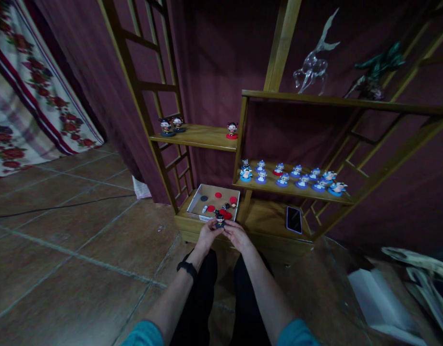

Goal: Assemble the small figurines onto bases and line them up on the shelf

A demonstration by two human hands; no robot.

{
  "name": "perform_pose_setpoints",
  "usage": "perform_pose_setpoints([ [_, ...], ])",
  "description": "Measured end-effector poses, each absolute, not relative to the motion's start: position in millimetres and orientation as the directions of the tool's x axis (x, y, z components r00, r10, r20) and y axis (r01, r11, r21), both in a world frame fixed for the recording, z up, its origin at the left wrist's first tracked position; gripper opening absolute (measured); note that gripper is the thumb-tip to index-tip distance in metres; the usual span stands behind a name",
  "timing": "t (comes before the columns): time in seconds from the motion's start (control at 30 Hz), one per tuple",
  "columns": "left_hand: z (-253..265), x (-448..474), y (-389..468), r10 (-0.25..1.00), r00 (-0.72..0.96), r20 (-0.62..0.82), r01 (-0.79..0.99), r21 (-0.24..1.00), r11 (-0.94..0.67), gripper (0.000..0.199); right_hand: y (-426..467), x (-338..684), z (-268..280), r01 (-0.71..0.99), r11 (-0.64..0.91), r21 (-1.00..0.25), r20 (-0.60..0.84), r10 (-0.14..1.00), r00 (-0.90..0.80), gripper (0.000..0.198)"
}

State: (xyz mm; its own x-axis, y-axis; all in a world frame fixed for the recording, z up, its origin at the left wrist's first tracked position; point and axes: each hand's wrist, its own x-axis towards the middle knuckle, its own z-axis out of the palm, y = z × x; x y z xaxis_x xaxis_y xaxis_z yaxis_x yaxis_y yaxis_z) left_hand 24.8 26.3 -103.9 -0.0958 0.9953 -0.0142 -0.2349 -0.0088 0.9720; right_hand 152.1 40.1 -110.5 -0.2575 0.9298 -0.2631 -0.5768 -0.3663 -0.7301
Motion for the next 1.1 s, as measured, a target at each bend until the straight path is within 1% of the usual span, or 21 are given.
perform_pose_setpoints([
  [0.27,-100,27,25,0.990,-0.140,-0.024,-0.212,0.977,-0.006,0.049,40,151,-113,-0.565,-0.353,-0.746,-0.259,0.935,-0.242,0.031],
  [0.4,-104,27,26,0.994,-0.106,0.022,-0.203,0.978,-0.043,0.047,41,151,-113,-0.543,-0.373,-0.753,-0.277,0.927,-0.253,0.030],
  [0.5,-105,27,27,0.994,-0.093,0.063,-0.152,0.985,-0.077,0.044,42,152,-114,-0.516,-0.395,-0.760,-0.302,0.918,-0.258,0.032],
  [0.63,-104,28,27,0.983,-0.171,0.066,-0.059,0.995,-0.077,0.041,43,153,-115,-0.490,-0.416,-0.766,-0.336,0.909,-0.246,0.035],
  [0.7,-104,29,26,0.979,-0.195,0.055,-0.047,0.997,-0.066,0.041,43,153,-115,-0.487,-0.421,-0.765,-0.341,0.907,-0.247,0.036],
  [0.83,-106,31,26,0.987,-0.151,0.056,-0.056,0.996,-0.065,0.041,43,154,-115,-0.496,-0.409,-0.766,-0.350,0.913,-0.212,0.031],
  [1.1,-112,29,26,0.988,-0.115,0.107,0.149,0.985,-0.089,0.046,42,154,-113,-0.540,-0.385,-0.749,-0.347,0.921,-0.175,0.020],
])
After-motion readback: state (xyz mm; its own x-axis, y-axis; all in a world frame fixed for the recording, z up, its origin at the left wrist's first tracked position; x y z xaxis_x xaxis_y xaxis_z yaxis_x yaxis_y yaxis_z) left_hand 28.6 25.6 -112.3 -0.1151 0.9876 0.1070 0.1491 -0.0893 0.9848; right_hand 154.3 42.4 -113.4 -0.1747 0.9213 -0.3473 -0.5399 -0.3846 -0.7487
